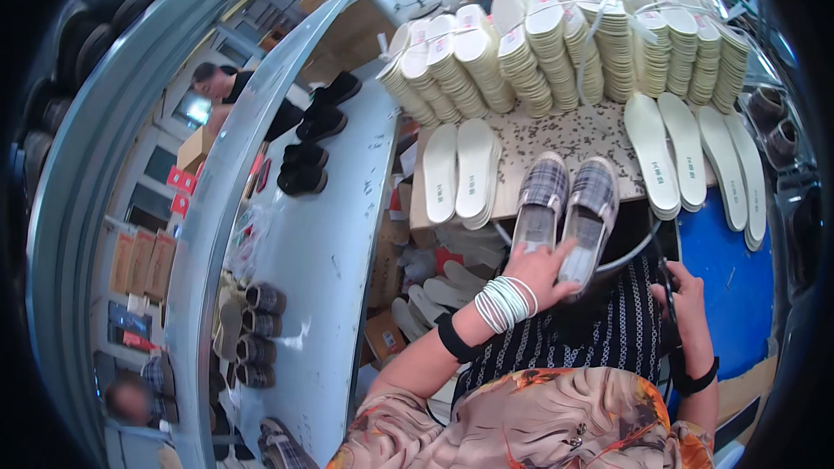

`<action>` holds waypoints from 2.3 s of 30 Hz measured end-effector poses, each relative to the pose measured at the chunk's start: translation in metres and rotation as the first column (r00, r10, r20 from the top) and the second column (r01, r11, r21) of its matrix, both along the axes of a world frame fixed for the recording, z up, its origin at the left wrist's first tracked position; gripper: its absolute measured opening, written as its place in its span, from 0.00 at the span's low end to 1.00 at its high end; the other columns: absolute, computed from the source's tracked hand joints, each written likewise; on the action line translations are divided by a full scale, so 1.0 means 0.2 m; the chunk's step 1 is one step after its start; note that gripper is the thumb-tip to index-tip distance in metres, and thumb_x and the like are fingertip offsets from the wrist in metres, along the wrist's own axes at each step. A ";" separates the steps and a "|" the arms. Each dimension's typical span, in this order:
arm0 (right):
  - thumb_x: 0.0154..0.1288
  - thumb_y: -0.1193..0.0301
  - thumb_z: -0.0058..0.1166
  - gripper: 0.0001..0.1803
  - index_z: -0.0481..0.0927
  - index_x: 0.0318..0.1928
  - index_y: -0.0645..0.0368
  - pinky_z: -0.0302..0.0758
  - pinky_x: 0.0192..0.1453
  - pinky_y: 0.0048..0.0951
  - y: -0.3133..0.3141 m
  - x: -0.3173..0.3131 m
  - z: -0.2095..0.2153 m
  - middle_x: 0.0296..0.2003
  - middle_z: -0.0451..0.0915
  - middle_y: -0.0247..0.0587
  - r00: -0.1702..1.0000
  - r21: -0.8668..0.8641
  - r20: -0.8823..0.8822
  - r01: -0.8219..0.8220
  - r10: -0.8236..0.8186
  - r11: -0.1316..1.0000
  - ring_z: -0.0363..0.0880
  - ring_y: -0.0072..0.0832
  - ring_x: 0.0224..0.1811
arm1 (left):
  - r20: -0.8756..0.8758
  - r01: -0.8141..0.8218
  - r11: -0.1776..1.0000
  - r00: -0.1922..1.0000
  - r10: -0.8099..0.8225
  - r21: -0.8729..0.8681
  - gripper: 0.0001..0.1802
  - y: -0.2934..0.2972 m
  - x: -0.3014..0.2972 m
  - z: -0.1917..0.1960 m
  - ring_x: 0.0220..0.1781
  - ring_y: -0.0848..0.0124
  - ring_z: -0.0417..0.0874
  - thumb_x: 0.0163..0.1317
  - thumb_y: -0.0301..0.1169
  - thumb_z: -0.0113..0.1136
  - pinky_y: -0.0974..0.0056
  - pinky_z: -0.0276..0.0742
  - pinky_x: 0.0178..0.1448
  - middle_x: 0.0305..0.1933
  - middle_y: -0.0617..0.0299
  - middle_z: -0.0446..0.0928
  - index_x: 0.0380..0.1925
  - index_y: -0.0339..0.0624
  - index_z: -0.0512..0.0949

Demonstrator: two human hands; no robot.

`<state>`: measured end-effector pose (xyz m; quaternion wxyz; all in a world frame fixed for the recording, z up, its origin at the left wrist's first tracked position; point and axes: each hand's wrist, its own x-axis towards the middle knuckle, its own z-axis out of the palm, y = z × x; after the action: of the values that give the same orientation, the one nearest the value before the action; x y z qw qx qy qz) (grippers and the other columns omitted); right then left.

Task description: The person inserts insoles into black shoes and places them on a shelf, then trims the soles of plaid shoes with shears before inserting insoles and placing them on a tray.

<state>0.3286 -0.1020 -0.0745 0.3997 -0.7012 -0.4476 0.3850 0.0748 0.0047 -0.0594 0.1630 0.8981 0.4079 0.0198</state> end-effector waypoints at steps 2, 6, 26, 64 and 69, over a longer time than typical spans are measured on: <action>0.47 0.70 0.56 0.22 0.73 0.45 0.60 0.59 0.11 0.19 0.00 0.07 -0.07 0.11 0.68 0.32 0.996 -0.078 -0.009 0.085 -0.086 0.993 0.65 0.17 0.09 | -0.057 0.124 0.992 0.990 -0.126 -0.034 0.33 -0.01 -0.02 -0.09 0.35 0.49 0.77 0.49 0.51 0.57 0.54 0.68 0.47 0.35 0.44 0.74 0.52 0.47 0.64; 0.51 0.71 0.52 0.30 0.64 0.57 0.54 0.57 0.07 0.21 0.08 0.10 -0.01 0.10 0.67 0.34 1.000 -0.176 0.016 0.008 -0.005 0.984 0.64 0.21 0.06 | 0.035 0.090 0.985 0.995 -0.096 0.145 0.24 0.12 -0.07 -0.06 0.27 0.54 0.78 0.49 0.54 0.55 0.54 0.73 0.34 0.20 0.51 0.75 0.18 0.43 0.76; 0.54 0.66 0.51 0.30 0.62 0.58 0.59 0.57 0.07 0.19 0.49 -0.53 0.44 0.10 0.66 0.33 0.876 0.037 0.086 -0.479 0.475 0.877 0.61 0.19 0.05 | 0.254 -0.841 -0.008 0.155 0.955 0.542 0.18 -1.75 -1.96 2.27 0.24 0.76 0.70 0.54 0.40 0.57 0.68 0.68 0.33 0.23 0.60 0.76 0.31 0.31 0.76; 0.56 0.75 0.52 0.28 0.62 0.58 0.54 0.59 0.13 0.16 0.42 0.76 0.33 0.21 0.75 0.39 0.784 0.115 -0.609 0.239 -0.122 0.964 0.64 0.15 0.11 | 0.083 0.075 0.997 0.994 -0.075 0.001 0.17 0.08 0.15 -0.01 0.36 0.56 0.78 0.57 0.35 0.54 0.59 0.75 0.38 0.37 0.54 0.76 0.46 0.44 0.71; 0.47 0.76 0.50 0.30 0.65 0.55 0.52 0.70 0.48 0.37 0.54 1.50 0.24 0.41 0.76 0.51 0.556 0.369 0.475 0.578 -0.682 0.728 0.74 0.46 0.45 | -0.026 0.265 0.938 0.960 -0.278 -0.224 0.22 0.08 0.25 -0.43 0.36 0.56 0.78 0.56 0.48 0.51 0.56 0.74 0.38 0.34 0.53 0.76 0.44 0.44 0.72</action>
<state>0.6293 0.0068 -0.0272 0.4124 -0.8595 -0.2964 -0.0578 0.1249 0.0215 -0.1460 0.2503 0.9226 0.2843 -0.0735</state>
